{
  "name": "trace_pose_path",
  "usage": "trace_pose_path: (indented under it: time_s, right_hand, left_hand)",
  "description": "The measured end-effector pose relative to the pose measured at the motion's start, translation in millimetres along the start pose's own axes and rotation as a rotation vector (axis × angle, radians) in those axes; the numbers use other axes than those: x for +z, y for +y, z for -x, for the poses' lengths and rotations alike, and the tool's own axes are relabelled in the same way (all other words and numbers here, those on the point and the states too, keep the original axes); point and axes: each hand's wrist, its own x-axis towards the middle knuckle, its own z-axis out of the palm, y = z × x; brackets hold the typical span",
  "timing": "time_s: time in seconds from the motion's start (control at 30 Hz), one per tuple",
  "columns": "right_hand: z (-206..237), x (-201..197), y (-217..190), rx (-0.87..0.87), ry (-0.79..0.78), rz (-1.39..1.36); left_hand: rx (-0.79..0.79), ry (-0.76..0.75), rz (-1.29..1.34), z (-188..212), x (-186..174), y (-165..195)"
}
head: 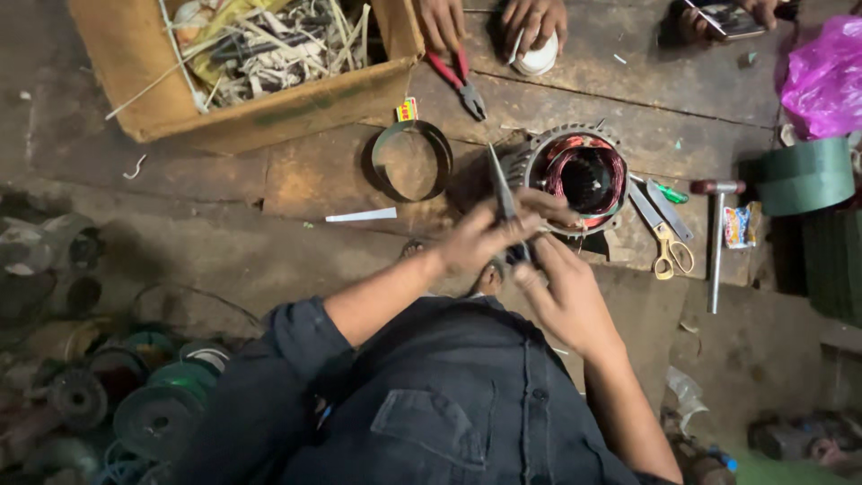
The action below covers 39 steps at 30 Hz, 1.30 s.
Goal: The person works on an electric motor stator on a workbench, hammering around the copper winding with a mallet, cutting and trimming wire ends with pliers, tucking wires into the slots, and folding white insulation paper around the winding. They handle the stator, turning it to reach different sides while securing the coil.
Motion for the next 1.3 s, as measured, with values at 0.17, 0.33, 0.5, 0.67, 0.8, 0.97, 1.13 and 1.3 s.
trace_pose_path:
  time_s: [0.17,0.33,0.5,0.67,0.8,0.97,1.13,1.3]
  right_hand:
    - [20.0,-24.5,-19.5,-0.085,0.127,0.029]
    - [62.3,-27.4,-2.3,0.150,0.257,-0.021]
    - [100.9,-14.1,18.7,0.251,0.381,-0.034]
    - [121.9,-7.5,21.1,0.259,0.464,-0.009]
    - [122.4,-7.8,11.8,0.243,0.510,0.046]
    - [99.6,-16.5,-8.6,0.101,0.552,0.180]
    - [49.8,-14.2,-26.4,-0.242,0.537,0.326]
    - [33.0,10.9,-10.3,-0.076,0.423,0.004]
  left_hand:
    - [-0.317,0.422,-0.762,-30.2,-62.9,14.7]
    - [-0.314,0.013,-2.061,-90.1,-131.2,-9.9]
    - [-0.087,0.045,-2.264,-134.5,-156.0,-37.4]
    - [-0.141,-0.143,-2.259,-133.2,-163.5,-22.7]
    - [0.194,0.205,-1.829,-125.9,-143.7,7.6]
    - [0.136,0.298,-0.914,-84.5,-67.0,64.2]
    - [-0.053,0.091,-0.550,-23.4,30.0,83.1]
    - [0.058,0.114,-0.411,-1.9,48.5,43.8]
